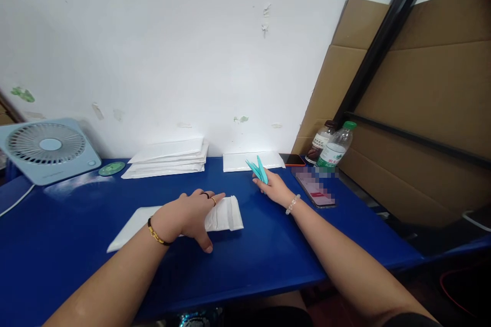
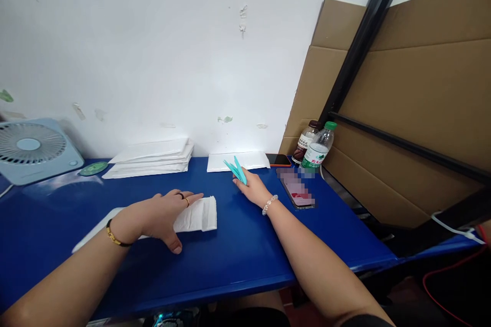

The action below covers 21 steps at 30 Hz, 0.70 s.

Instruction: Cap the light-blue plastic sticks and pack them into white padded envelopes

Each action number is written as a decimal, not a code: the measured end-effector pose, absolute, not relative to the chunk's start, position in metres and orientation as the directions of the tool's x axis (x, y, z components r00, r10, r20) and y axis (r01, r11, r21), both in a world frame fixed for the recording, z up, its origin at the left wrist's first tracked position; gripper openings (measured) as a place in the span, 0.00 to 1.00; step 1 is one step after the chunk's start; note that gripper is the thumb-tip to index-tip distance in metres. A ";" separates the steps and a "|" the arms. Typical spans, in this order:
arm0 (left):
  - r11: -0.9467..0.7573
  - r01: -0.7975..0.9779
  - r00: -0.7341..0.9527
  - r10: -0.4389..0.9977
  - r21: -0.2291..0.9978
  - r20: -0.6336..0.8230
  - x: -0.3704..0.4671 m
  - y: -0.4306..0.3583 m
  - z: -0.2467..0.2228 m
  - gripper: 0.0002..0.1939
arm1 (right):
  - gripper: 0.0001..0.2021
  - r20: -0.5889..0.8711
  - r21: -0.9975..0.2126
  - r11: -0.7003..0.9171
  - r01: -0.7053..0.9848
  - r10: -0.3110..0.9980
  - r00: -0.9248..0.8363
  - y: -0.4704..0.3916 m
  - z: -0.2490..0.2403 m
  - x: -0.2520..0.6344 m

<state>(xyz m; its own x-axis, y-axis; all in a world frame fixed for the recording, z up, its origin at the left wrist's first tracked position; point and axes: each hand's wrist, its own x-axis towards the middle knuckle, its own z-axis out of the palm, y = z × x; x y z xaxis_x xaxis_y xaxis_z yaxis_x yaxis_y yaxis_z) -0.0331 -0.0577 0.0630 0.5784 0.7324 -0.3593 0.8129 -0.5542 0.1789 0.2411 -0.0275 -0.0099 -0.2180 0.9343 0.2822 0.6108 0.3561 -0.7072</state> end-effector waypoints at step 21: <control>-0.619 0.693 0.687 0.723 0.370 -0.076 -0.029 -0.032 0.046 0.35 | 0.07 0.050 0.204 0.470 0.859 0.871 -0.488 -0.056 0.024 0.222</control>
<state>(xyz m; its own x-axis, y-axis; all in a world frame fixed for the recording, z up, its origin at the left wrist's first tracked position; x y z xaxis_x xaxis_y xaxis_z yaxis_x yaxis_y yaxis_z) -0.0286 -0.0323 0.0456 0.6867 0.7229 -0.0759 0.6926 -0.6190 0.3704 0.2221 -0.0559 0.0241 -0.4884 0.8712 0.0503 0.8588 0.4697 0.2044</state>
